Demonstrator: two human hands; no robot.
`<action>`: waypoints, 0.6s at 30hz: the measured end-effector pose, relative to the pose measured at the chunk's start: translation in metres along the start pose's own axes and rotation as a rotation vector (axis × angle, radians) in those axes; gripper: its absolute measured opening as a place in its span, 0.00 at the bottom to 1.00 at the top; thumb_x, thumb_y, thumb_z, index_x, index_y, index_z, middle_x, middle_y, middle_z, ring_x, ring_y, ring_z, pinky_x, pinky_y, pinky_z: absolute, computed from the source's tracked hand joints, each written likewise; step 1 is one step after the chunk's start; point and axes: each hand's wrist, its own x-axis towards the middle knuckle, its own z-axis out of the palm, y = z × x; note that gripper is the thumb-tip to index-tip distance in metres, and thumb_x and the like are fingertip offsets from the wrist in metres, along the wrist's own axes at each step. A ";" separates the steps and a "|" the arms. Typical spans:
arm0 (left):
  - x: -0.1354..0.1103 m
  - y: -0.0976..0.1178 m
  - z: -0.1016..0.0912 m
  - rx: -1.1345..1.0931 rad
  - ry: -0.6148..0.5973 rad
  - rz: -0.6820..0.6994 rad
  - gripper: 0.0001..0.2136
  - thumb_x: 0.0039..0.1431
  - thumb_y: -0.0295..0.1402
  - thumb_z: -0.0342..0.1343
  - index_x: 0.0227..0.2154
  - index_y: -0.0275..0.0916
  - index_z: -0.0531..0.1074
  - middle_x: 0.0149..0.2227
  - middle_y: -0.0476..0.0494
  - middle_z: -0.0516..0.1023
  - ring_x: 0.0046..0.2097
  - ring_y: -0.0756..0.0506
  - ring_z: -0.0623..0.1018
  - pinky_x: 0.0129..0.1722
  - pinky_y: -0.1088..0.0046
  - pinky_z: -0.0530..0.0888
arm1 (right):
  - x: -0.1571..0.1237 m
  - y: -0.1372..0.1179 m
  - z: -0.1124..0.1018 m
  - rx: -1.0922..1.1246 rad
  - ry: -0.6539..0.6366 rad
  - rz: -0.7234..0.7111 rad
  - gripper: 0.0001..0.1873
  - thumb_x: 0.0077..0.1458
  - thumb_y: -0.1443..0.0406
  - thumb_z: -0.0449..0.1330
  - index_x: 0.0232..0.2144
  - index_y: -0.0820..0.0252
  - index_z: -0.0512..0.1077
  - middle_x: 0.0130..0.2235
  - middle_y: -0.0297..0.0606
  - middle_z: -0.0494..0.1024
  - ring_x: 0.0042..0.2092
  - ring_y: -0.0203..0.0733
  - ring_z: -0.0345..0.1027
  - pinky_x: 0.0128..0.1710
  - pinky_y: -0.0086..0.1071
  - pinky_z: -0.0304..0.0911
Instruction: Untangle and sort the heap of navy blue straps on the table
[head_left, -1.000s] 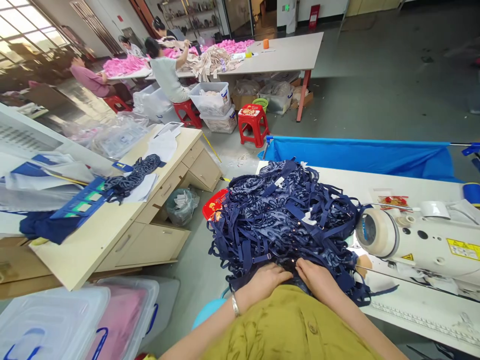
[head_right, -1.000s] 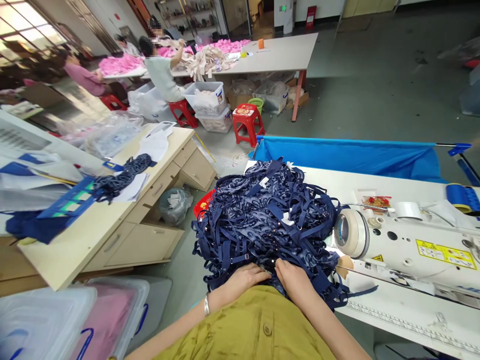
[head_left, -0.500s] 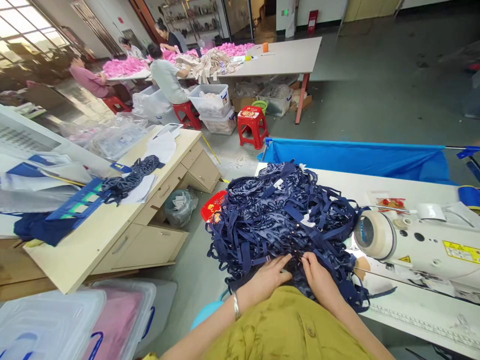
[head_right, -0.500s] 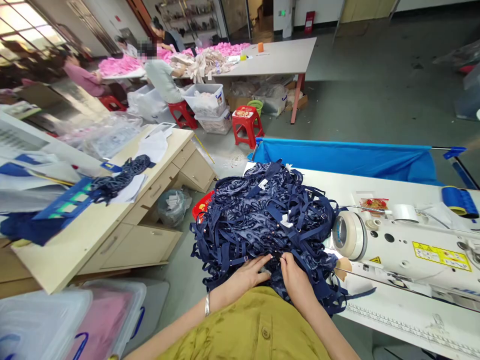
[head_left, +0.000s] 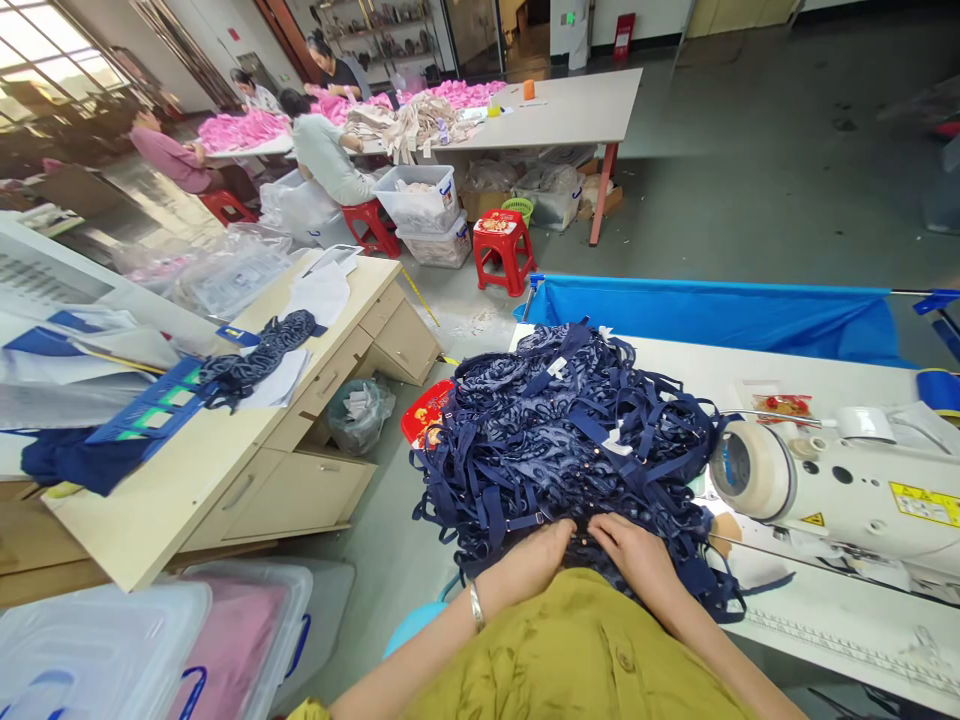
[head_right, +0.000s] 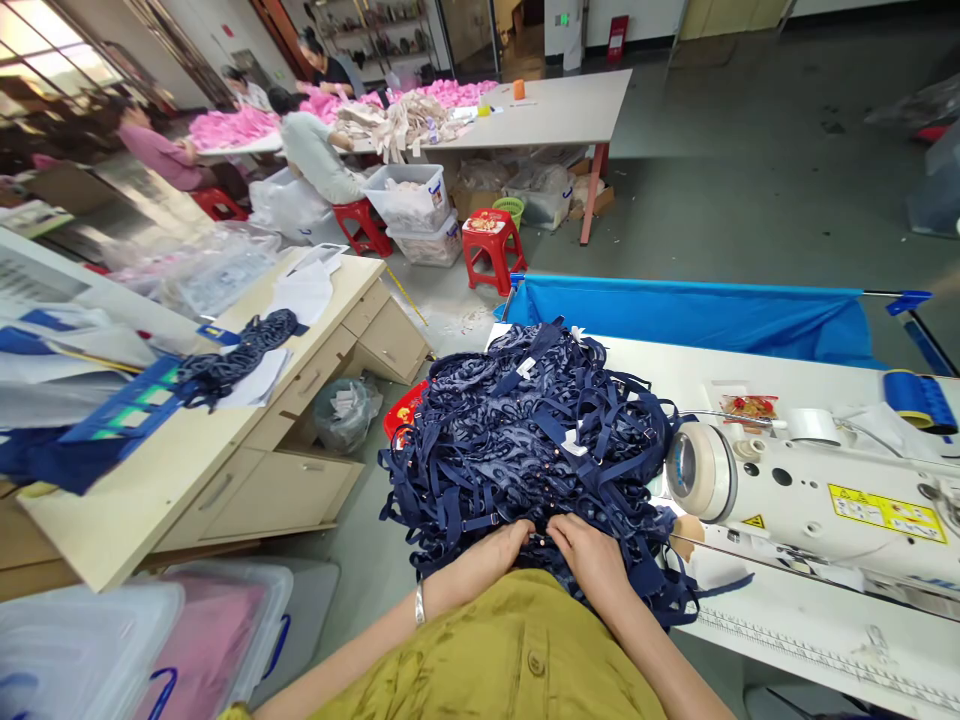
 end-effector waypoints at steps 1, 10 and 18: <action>0.000 -0.002 0.002 0.020 0.000 -0.004 0.16 0.63 0.37 0.50 0.51 0.36 0.60 0.47 0.41 0.72 0.47 0.46 0.74 0.47 0.72 0.72 | 0.001 0.001 0.001 0.118 0.047 -0.003 0.14 0.63 0.57 0.48 0.37 0.52 0.72 0.42 0.36 0.77 0.43 0.44 0.72 0.40 0.32 0.63; 0.012 -0.006 0.012 0.285 0.017 0.104 0.09 0.65 0.26 0.45 0.36 0.35 0.71 0.61 0.36 0.61 0.61 0.39 0.62 0.59 0.60 0.63 | 0.006 0.009 -0.008 0.630 0.283 0.195 0.21 0.54 0.47 0.55 0.35 0.58 0.72 0.37 0.38 0.76 0.40 0.44 0.70 0.45 0.34 0.64; 0.016 0.000 0.002 0.381 -0.045 0.017 0.07 0.60 0.26 0.50 0.41 0.39 0.66 0.49 0.40 0.71 0.42 0.45 0.75 0.40 0.71 0.73 | -0.004 0.019 -0.005 0.344 0.224 0.107 0.16 0.57 0.52 0.50 0.38 0.54 0.69 0.39 0.38 0.77 0.39 0.45 0.73 0.44 0.36 0.65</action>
